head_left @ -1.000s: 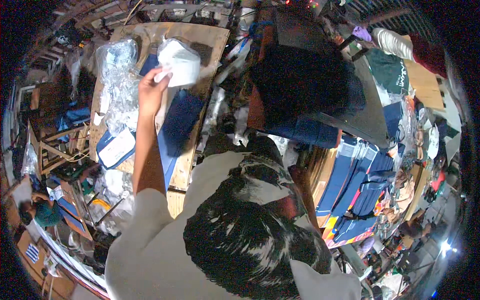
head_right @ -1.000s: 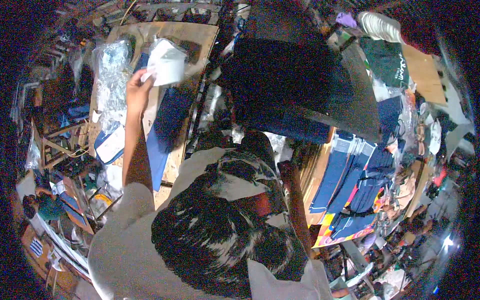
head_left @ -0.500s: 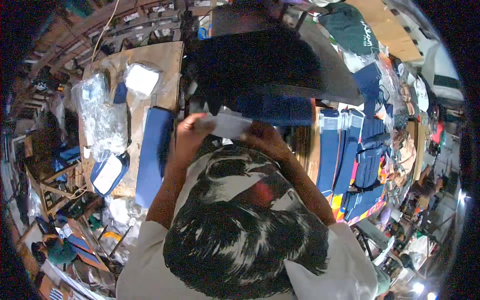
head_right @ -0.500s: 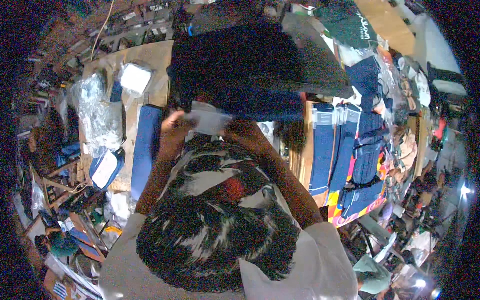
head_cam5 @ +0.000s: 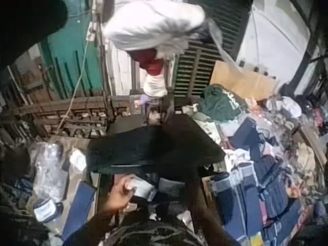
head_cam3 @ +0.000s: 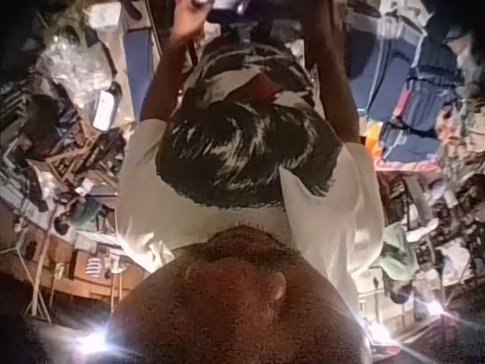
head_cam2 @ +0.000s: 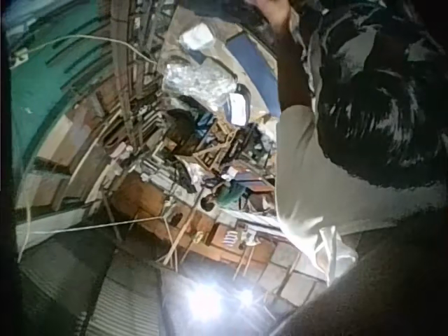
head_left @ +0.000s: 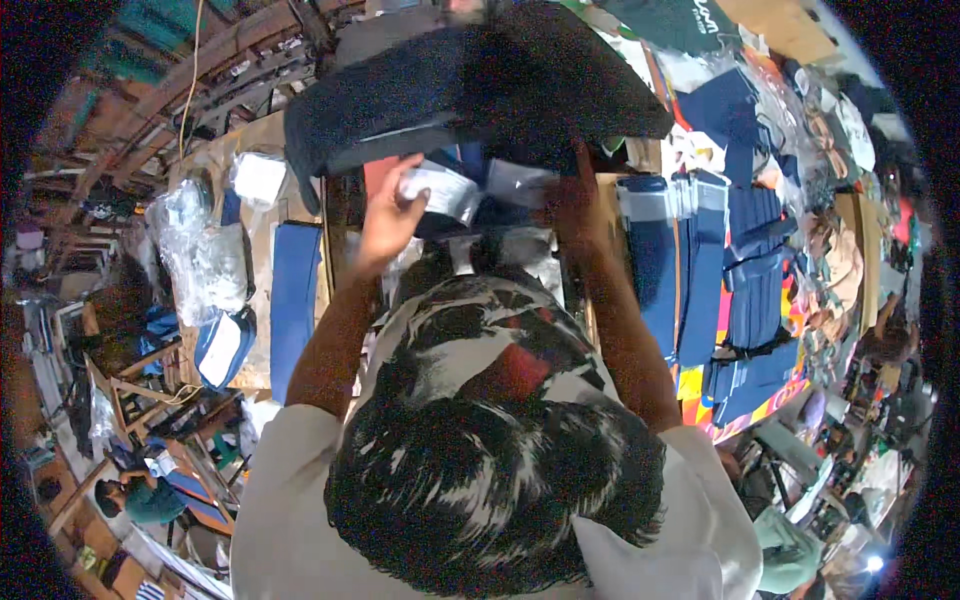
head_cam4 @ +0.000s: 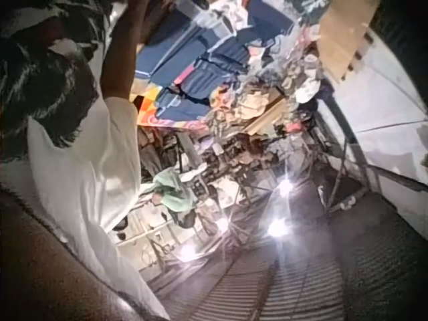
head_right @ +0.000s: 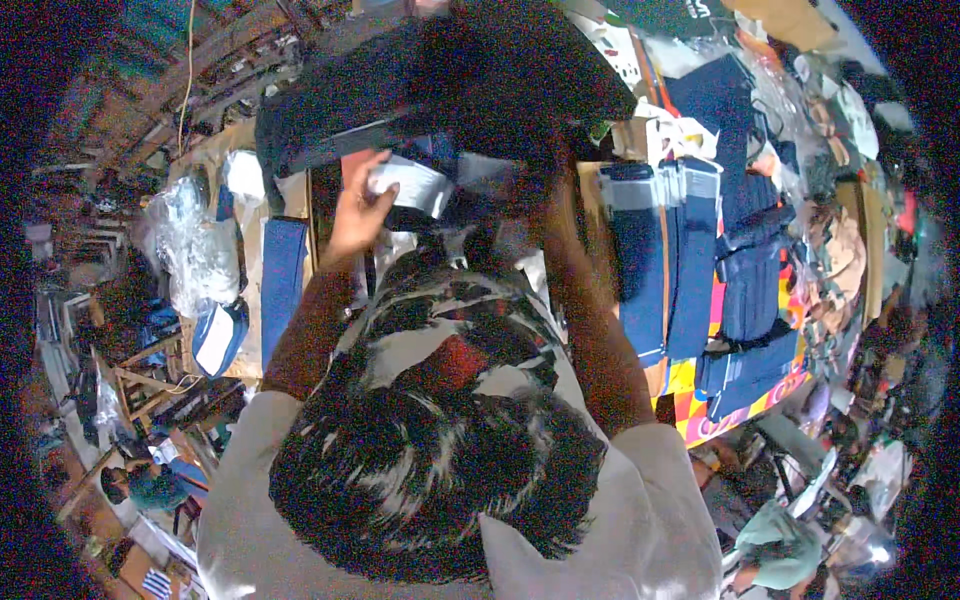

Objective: Using a heat press machine to apply labels and designs to pieces of fabric.

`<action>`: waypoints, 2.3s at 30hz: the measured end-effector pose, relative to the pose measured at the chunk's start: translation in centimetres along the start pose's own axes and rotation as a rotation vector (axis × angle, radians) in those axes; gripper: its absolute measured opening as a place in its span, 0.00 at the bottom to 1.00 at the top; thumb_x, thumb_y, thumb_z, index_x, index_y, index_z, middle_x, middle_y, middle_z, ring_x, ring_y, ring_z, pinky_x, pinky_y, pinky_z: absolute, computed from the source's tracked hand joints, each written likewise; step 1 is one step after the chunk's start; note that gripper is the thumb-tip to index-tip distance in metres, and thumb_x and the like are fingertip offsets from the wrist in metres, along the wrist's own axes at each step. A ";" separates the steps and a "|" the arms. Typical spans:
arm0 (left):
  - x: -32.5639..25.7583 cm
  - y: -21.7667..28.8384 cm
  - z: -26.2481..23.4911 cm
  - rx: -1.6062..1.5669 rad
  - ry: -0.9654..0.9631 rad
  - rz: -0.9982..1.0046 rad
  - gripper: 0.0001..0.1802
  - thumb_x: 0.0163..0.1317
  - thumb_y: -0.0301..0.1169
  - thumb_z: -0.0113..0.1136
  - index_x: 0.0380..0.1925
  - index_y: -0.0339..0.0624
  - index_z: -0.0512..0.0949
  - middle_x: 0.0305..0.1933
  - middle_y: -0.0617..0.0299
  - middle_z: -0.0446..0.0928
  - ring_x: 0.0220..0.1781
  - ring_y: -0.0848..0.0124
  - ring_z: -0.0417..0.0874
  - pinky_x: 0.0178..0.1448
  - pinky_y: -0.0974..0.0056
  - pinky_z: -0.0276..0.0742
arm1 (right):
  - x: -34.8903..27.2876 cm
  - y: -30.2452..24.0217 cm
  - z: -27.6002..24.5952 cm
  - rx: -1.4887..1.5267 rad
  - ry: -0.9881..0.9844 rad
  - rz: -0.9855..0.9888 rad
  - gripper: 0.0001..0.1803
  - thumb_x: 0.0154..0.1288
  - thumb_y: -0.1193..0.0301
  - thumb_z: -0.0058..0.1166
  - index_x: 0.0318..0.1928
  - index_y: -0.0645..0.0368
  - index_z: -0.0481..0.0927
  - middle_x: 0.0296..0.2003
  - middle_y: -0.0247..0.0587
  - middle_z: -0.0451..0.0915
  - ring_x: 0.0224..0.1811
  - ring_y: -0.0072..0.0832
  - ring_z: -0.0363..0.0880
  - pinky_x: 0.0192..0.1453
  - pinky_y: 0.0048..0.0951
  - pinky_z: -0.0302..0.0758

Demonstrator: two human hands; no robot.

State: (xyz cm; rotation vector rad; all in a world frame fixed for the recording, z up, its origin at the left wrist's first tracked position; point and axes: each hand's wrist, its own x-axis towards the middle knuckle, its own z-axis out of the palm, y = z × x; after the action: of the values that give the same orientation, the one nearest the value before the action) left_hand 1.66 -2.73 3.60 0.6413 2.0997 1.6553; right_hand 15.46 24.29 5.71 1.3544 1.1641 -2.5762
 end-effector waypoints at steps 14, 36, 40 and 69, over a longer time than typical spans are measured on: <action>2.6 3.6 1.9 1.016 0.150 0.321 0.37 0.51 0.31 0.69 0.62 0.46 0.66 0.60 0.47 0.68 0.61 0.43 0.70 0.62 0.42 0.68 | 8.2 -3.0 -7.4 -0.852 0.108 -0.941 0.07 0.64 0.72 0.59 0.37 0.63 0.83 0.27 0.36 0.83 0.22 0.25 0.78 0.27 0.26 0.75; 7.2 1.7 13.8 0.869 0.128 0.405 0.23 0.55 0.38 0.68 0.46 0.36 0.77 0.47 0.44 0.77 0.50 0.46 0.78 0.54 0.51 0.77 | 13.2 -6.0 -2.8 -1.091 0.021 -1.037 0.13 0.59 0.60 0.62 0.34 0.57 0.86 0.24 0.40 0.85 0.25 0.33 0.86 0.34 0.34 0.82; 8.0 1.0 14.9 1.023 0.052 0.493 0.29 0.61 0.47 0.62 0.58 0.43 0.75 0.63 0.50 0.71 0.62 0.48 0.73 0.60 0.44 0.72 | 14.0 -5.4 -2.7 -1.442 0.511 -1.103 0.14 0.59 0.64 0.60 0.41 0.60 0.81 0.30 0.52 0.80 0.35 0.53 0.80 0.39 0.50 0.77; 8.3 -0.5 15.4 1.006 -0.130 0.409 0.32 0.72 0.54 0.48 0.72 0.55 0.62 0.78 0.59 0.57 0.78 0.45 0.55 0.75 0.30 0.47 | 7.6 -3.8 -2.9 -1.192 0.280 -1.316 0.15 0.60 0.68 0.58 0.44 0.65 0.82 0.46 0.52 0.76 0.49 0.50 0.74 0.54 0.44 0.74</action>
State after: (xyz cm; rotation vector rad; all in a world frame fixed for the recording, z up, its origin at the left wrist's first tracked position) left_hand 3.42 14.19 -0.54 1.4904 2.7397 0.5376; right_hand 11.53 31.18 1.56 0.6029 3.5289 -1.0451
